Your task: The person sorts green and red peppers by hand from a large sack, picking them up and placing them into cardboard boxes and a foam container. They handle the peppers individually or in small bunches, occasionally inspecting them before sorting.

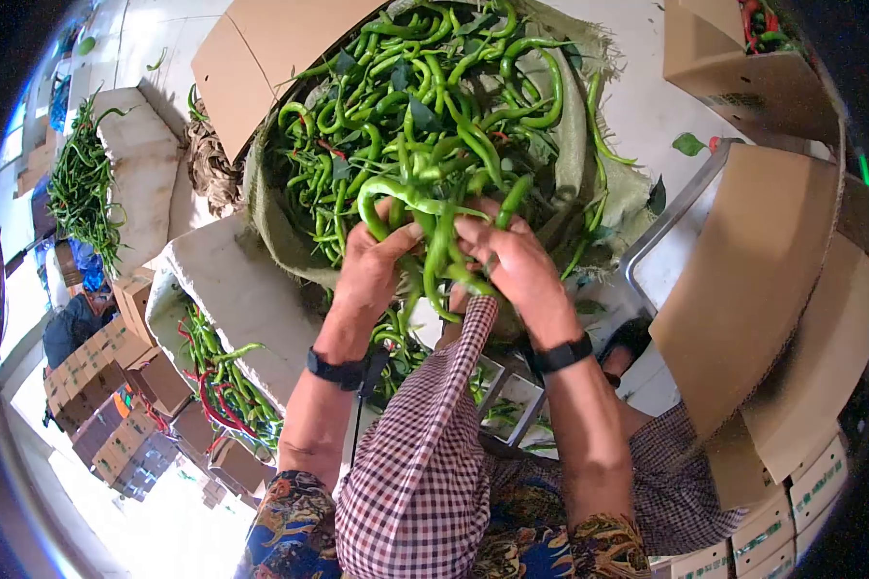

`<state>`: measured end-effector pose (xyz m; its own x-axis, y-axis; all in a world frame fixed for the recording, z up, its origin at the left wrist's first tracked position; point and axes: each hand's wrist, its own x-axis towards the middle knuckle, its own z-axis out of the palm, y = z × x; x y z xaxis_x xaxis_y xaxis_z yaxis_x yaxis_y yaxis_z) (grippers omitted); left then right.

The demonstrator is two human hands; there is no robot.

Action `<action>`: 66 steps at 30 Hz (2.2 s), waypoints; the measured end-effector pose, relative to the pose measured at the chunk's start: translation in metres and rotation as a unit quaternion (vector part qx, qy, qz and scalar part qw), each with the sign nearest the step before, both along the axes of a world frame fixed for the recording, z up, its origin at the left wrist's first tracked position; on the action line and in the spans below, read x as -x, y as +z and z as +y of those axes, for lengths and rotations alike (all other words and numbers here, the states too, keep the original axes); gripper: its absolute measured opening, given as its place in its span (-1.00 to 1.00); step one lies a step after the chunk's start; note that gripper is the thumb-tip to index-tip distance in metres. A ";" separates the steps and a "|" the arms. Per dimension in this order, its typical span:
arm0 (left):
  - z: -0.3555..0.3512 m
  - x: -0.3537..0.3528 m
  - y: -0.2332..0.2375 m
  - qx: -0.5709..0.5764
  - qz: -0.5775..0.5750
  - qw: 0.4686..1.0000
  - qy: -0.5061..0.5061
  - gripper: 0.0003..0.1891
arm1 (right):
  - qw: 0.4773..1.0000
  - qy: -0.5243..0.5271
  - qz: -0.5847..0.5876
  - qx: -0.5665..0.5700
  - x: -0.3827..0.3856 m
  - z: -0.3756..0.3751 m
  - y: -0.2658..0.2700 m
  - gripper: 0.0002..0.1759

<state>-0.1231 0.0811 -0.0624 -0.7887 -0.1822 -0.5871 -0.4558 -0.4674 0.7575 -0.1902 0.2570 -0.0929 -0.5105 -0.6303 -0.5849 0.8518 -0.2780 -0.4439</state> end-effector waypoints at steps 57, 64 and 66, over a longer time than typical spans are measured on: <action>0.026 0.047 0.046 0.335 0.088 0.936 -0.070 -0.57 | 0.974 -0.058 0.199 -0.088 0.059 -0.005 0.010 -0.63; -0.023 0.048 0.164 -0.131 0.175 0.964 0.151 -0.61 | 0.973 -0.106 0.133 0.157 0.056 0.035 0.122 -0.55; -0.022 0.043 0.192 -0.130 0.196 0.963 0.131 -0.63 | 0.962 -0.104 0.150 0.203 0.049 0.041 0.144 -0.52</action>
<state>-0.1660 0.0588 0.1294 -0.9060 -0.2919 -0.3066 0.0003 -0.7246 0.6891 -0.2390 0.2982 0.0516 -0.7578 -0.6415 -0.1195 0.6098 -0.6311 -0.4795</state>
